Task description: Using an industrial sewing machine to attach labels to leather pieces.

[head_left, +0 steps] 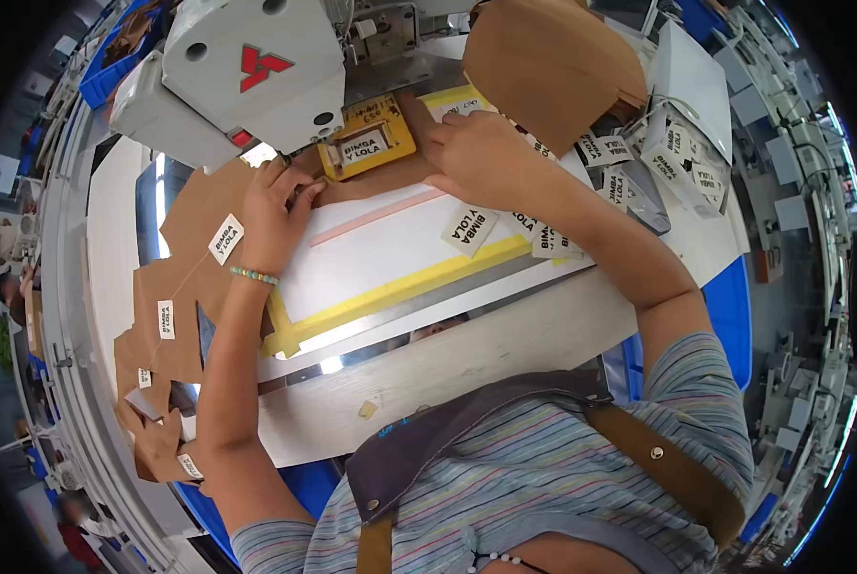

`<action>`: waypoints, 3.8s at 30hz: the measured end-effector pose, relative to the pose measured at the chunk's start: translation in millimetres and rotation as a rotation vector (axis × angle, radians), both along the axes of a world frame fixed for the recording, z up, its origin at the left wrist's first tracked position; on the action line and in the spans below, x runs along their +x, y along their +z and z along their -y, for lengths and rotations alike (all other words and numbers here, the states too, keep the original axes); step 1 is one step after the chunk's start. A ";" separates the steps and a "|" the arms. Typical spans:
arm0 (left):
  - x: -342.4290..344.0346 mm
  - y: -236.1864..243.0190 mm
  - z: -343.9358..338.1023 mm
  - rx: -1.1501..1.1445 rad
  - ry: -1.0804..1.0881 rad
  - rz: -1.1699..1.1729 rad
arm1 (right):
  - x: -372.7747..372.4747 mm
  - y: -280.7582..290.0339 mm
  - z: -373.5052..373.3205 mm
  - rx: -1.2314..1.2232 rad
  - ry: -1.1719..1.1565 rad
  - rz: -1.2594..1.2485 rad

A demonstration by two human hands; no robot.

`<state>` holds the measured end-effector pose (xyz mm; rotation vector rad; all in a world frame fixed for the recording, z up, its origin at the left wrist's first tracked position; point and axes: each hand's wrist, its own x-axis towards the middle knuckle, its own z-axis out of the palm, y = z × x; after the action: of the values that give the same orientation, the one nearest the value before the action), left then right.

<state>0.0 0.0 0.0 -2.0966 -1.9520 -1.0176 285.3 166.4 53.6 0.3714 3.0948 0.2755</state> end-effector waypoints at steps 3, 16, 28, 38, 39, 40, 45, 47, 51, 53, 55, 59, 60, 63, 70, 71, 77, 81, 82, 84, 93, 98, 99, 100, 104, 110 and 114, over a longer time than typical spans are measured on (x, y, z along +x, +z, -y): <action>2.5 13.9 11.4 -0.077 0.033 0.206 | -5.1 -4.3 -2.9 0.172 0.090 -0.180; -118.1 -0.8 173.2 -0.352 0.535 0.055 | 20.3 18.6 -5.7 -0.152 0.076 -0.434; -41.2 55.0 135.2 -0.083 0.400 -0.222 | 79.0 47.6 -69.1 0.220 -0.422 -0.412; 52.2 54.3 48.4 -0.041 -0.147 -0.076 | 83.6 72.9 -117.3 0.071 -0.395 -0.999; 61.9 54.1 43.5 -0.065 -0.168 -0.019 | 82.0 82.7 -114.7 0.072 -0.389 -1.001; 70.3 54.5 38.1 -0.066 -0.172 -0.031 | 82.5 93.4 -110.1 -0.072 -0.371 -1.086; 108.0 59.9 9.9 -0.010 -0.200 0.119 | 73.3 135.7 -66.3 -0.659 -0.099 -1.232; 115.1 62.9 -1.4 0.038 -0.188 0.185 | 74.4 152.1 -39.8 -0.736 -0.078 -1.179; 122.8 61.5 -10.9 0.134 -0.209 0.514 | 79.4 189.2 -9.4 -1.152 0.127 -0.912; 123.1 57.6 -7.7 0.018 -0.226 0.638 | 72.7 186.5 -11.1 -1.265 0.014 -0.855; 123.5 51.5 -3.5 -0.080 -0.247 0.754 | 55.8 166.1 -28.3 -0.803 -0.182 -0.800; 130.2 38.2 6.5 -0.293 -0.234 1.326 | 47.7 110.0 -70.4 -0.324 -0.263 -0.492; 130.9 36.3 6.1 -0.370 -0.162 1.406 | 45.2 95.9 -80.6 -0.176 -0.275 -0.377; 134.7 34.2 4.1 -0.450 -0.090 1.458 | 26.3 66.8 -110.2 -0.242 -0.407 -0.031; 124.2 36.2 -1.6 -0.695 -0.208 1.681 | -24.0 39.8 -136.2 -0.193 -0.395 0.044; 121.2 35.1 -0.9 -0.714 -0.210 1.681 | -31.5 33.3 -137.5 -0.198 -0.361 -0.042; 104.9 27.0 6.8 -0.623 -0.047 1.892 | -55.3 0.0 -150.8 -0.333 -0.229 -0.276; 99.9 27.5 14.7 -0.645 -0.216 1.901 | -31.8 16.9 -144.6 -0.253 -0.306 -0.026; 102.9 27.1 12.9 -0.675 -0.256 1.890 | -24.3 24.8 -141.7 -0.200 -0.314 0.004; 108.1 27.9 6.6 -0.684 -0.252 1.894 | -11.2 38.4 -135.1 -0.100 -0.309 -0.054; 113.7 37.4 -11.7 -0.573 -0.150 1.931 | -44.5 14.8 -163.4 -0.393 -0.328 -0.194; 102.6 34.2 14.6 -0.403 0.042 1.813 | -51.3 -7.2 -157.3 -0.675 -0.312 -0.424; 97.6 33.4 21.2 -0.347 0.064 1.766 | -49.1 -5.7 -150.9 -0.767 -0.295 -0.450; 92.9 32.5 27.4 -0.281 0.093 1.716 | -45.2 -3.9 -141.2 -0.769 -0.295 -0.441; 78.6 27.3 46.9 -0.137 0.291 1.625 | -16.6 17.0 -88.7 -0.535 -0.176 -0.612; 69.4 23.7 78.7 -0.179 0.315 1.080 | 33.1 31.0 20.2 -0.407 0.063 -0.317; 60.3 28.6 92.9 -0.060 0.293 0.173 | 35.2 0.2 68.9 -0.293 0.192 -0.226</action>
<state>60.3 -92.9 28.6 -1.7274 -2.3112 -1.1218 320.5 97.5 53.8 0.1038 3.3240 -0.2351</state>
